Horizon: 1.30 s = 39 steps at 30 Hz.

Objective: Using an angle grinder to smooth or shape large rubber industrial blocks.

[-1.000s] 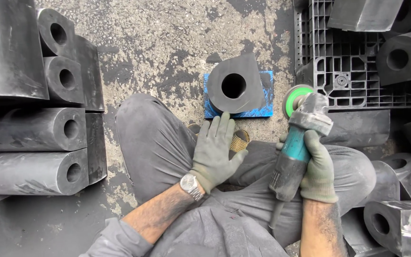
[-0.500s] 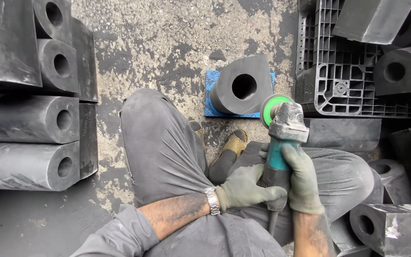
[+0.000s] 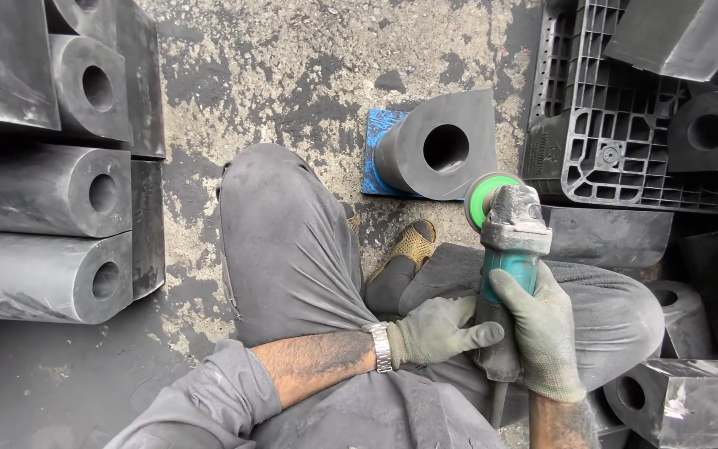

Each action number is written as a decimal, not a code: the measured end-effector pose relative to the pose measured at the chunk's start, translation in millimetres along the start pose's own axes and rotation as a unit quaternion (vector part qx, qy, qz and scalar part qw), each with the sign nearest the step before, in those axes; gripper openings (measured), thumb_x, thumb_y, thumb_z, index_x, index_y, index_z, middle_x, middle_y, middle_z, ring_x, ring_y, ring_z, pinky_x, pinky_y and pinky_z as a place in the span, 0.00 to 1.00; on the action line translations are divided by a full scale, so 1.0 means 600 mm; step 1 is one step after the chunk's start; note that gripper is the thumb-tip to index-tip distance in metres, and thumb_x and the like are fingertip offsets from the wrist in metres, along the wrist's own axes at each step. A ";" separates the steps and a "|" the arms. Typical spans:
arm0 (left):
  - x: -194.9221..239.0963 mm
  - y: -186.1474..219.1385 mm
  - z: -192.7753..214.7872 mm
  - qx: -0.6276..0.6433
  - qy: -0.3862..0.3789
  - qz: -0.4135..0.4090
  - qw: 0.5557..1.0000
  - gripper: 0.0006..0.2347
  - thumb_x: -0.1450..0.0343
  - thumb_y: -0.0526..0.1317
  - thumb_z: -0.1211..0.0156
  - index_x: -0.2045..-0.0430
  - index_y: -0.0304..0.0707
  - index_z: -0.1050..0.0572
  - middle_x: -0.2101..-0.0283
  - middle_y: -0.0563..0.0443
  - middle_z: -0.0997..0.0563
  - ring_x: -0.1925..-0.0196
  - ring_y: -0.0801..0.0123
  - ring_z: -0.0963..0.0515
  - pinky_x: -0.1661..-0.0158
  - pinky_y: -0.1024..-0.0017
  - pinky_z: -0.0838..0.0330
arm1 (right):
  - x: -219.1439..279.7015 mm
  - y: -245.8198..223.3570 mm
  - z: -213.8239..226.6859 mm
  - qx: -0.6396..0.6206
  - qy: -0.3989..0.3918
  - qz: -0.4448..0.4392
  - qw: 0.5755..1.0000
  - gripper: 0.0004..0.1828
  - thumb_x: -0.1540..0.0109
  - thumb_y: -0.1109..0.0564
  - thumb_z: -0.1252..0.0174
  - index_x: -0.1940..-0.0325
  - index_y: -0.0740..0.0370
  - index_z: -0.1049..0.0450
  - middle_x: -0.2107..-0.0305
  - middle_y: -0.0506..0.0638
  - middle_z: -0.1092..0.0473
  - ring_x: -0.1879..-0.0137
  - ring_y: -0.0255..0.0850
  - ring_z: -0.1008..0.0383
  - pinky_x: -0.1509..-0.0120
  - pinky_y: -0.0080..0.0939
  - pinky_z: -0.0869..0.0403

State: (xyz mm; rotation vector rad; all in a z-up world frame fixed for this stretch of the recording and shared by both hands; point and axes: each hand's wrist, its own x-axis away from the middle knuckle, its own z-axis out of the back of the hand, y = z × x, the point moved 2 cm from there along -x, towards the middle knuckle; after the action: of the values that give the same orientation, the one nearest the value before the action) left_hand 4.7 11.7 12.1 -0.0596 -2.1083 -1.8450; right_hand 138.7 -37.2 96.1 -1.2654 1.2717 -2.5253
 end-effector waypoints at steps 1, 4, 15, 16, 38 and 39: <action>0.002 -0.001 0.002 0.001 0.002 0.001 1.000 0.40 0.30 0.75 0.63 0.46 0.35 0.26 0.54 0.37 0.18 0.50 0.48 0.17 0.50 0.60 0.24 | -0.002 -0.002 -0.005 0.001 -0.002 0.000 1.000 0.21 0.39 0.55 0.37 0.43 0.64 0.26 0.61 0.48 0.25 0.60 0.31 0.27 0.56 0.33 0.27; 0.004 -0.002 0.001 0.021 0.005 0.008 1.000 0.39 0.31 0.75 0.61 0.50 0.33 0.26 0.56 0.37 0.17 0.51 0.50 0.16 0.49 0.61 0.24 | -0.001 -0.017 -0.012 -0.003 -0.034 0.009 0.999 0.22 0.40 0.56 0.37 0.43 0.65 0.26 0.61 0.47 0.25 0.60 0.31 0.28 0.56 0.33 0.27; -0.005 -0.004 -0.004 0.042 -0.023 0.015 0.999 0.41 0.32 0.76 0.62 0.48 0.31 0.27 0.57 0.34 0.17 0.52 0.47 0.16 0.51 0.59 0.24 | 0.000 -0.021 -0.005 0.036 -0.006 -0.004 0.999 0.22 0.41 0.57 0.37 0.43 0.63 0.26 0.62 0.47 0.25 0.62 0.32 0.27 0.57 0.35 0.27; 0.001 -0.004 -0.003 0.041 -0.026 0.015 0.999 0.41 0.32 0.76 0.62 0.48 0.31 0.27 0.57 0.34 0.17 0.52 0.47 0.16 0.51 0.59 0.24 | 0.003 -0.025 -0.009 0.035 -0.004 -0.005 0.999 0.22 0.41 0.57 0.37 0.43 0.63 0.26 0.62 0.47 0.25 0.62 0.32 0.27 0.57 0.35 0.27; -0.002 0.005 -0.011 0.043 -0.026 0.034 0.998 0.41 0.31 0.75 0.60 0.49 0.30 0.26 0.59 0.33 0.17 0.54 0.46 0.16 0.52 0.58 0.23 | -0.005 -0.005 0.011 -0.012 -0.027 -0.027 0.999 0.22 0.40 0.58 0.38 0.42 0.65 0.27 0.61 0.47 0.25 0.61 0.31 0.28 0.56 0.34 0.27; -0.001 0.000 -0.015 0.024 -0.020 0.032 0.999 0.41 0.31 0.75 0.60 0.48 0.30 0.26 0.59 0.33 0.18 0.55 0.44 0.16 0.52 0.57 0.23 | -0.004 -0.007 0.009 -0.005 -0.037 -0.027 0.999 0.22 0.41 0.59 0.37 0.42 0.65 0.27 0.61 0.47 0.25 0.61 0.31 0.28 0.57 0.34 0.27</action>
State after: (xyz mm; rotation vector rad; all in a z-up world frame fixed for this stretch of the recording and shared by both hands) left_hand 7.6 3.1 12.9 -0.1519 -2.1508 -1.7710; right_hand 145.3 -36.7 99.1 -1.4005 1.2539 -2.4847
